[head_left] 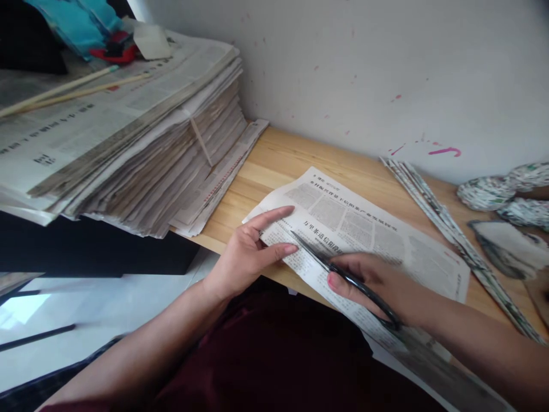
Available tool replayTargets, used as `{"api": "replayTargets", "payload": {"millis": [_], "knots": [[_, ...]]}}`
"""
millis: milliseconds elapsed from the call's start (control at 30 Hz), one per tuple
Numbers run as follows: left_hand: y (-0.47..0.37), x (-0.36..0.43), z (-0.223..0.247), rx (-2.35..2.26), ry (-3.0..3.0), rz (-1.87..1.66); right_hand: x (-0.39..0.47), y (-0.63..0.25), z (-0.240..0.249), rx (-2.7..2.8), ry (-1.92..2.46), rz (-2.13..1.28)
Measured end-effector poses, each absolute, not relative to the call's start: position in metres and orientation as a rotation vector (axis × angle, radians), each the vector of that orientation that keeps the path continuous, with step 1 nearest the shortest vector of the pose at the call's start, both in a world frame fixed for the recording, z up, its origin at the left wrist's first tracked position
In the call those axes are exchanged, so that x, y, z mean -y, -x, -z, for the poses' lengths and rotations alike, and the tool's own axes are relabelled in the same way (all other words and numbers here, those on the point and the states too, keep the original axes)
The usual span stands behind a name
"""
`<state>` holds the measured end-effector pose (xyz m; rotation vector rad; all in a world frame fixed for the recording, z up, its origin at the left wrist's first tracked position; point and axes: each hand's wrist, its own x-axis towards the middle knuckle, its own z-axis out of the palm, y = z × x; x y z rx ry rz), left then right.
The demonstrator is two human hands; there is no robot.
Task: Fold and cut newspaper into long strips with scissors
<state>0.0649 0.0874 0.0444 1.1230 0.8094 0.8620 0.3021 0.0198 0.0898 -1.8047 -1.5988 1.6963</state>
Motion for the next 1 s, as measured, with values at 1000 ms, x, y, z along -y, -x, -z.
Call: {"api": "replayTargets", "payload": {"millis": [1000], "knots": [[-0.059,-0.094,-0.037,-0.762,-1.043,-0.838,-0.036,-0.287,-0.079,1.503,1.745,-1.852]]}}
